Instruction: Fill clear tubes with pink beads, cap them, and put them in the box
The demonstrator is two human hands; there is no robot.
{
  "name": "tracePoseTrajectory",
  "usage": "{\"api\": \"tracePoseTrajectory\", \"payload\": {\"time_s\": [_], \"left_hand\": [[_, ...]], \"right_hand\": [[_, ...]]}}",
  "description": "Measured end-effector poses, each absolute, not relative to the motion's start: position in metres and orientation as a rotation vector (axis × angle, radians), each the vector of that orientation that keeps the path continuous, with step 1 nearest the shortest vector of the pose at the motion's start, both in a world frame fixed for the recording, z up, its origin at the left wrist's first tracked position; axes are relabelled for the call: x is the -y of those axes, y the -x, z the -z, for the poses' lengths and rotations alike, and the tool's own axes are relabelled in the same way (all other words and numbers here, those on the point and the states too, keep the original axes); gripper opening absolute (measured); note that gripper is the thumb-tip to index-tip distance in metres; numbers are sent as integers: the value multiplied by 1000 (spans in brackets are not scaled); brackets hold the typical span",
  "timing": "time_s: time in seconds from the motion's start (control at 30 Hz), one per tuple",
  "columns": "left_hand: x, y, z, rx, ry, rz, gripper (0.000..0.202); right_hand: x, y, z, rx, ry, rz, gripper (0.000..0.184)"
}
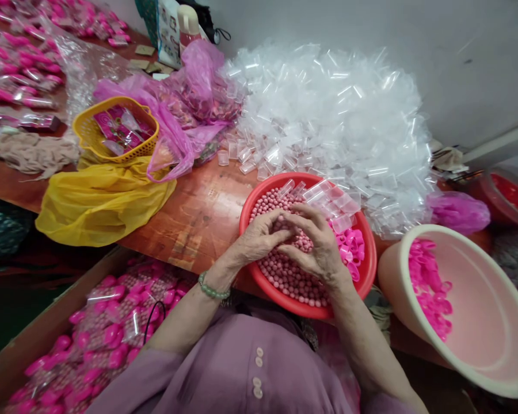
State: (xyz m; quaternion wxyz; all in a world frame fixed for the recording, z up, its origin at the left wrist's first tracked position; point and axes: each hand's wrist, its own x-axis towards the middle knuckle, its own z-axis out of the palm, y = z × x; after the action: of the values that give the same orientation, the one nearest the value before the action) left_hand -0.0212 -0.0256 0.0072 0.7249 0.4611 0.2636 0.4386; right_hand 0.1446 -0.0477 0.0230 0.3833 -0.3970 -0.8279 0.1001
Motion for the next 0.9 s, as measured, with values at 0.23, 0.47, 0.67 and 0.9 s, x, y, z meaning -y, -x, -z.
{"api": "tracePoseTrajectory", "payload": {"time_s": [0.23,0.47,0.67,0.9], "left_hand": [[25,21,-7,-649,-1081,-928,24],[24,22,-9,-660,-1077,-908,21],[23,24,-10,-643,-1061,-909,23],[22,23,-8,-619,-1050,-891,23]], "right_hand": [[46,-144,-21,2074,1062,-246,57],[43,-147,-21,2041,1034,-324,65],[43,-150,-24,2096,1067,-213,50],[43,-148,-25,2083,1032,-222,43]]}}
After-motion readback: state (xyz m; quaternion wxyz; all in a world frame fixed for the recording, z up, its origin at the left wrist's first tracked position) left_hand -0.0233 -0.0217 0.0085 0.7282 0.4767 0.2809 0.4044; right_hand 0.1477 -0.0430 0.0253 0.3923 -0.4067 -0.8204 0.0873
